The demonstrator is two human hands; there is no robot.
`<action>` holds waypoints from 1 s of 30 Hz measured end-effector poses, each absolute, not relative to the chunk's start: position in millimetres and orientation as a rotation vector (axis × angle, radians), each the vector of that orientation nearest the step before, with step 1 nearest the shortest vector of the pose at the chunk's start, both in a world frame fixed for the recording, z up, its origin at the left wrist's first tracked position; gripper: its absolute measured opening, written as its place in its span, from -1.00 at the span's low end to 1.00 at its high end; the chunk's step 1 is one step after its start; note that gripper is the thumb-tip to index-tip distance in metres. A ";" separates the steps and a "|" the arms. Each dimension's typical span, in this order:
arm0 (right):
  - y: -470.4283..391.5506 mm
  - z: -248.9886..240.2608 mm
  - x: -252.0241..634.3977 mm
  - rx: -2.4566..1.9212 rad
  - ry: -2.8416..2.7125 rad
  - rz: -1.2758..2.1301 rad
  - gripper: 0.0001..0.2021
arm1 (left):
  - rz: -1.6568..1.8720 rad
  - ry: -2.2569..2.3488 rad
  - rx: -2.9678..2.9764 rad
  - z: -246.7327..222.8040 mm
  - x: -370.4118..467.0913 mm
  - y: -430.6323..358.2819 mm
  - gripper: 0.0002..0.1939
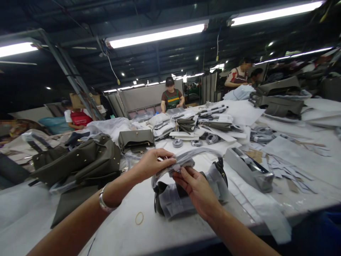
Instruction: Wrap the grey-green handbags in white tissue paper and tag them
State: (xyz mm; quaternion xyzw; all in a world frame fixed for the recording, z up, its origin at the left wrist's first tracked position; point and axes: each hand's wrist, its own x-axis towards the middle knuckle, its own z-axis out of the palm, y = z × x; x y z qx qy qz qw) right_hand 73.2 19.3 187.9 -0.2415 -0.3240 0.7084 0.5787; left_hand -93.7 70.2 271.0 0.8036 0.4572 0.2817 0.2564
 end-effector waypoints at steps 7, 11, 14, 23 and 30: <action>24.9 194.4 72.6 -0.555 -0.731 1.623 -0.62 | 0.586 1.154 2.109 276.5 -96.4 76.3 -0.58; 24.2 195.8 78.2 -0.533 -0.768 1.604 -0.64 | 0.480 1.129 2.022 279.6 -95.6 68.7 -0.50; 23.6 194.5 84.4 -0.543 -0.876 1.598 -0.63 | 0.479 1.133 1.963 276.5 -94.3 64.1 -0.53; 4.9 166.5 174.7 -0.857 -1.289 1.159 -0.66 | 0.569 1.245 1.840 260.0 -99.5 61.5 -0.47; 24.7 111.8 345.8 -1.642 -1.205 0.431 -0.62 | 0.793 1.307 1.305 246.4 -103.1 82.3 -0.46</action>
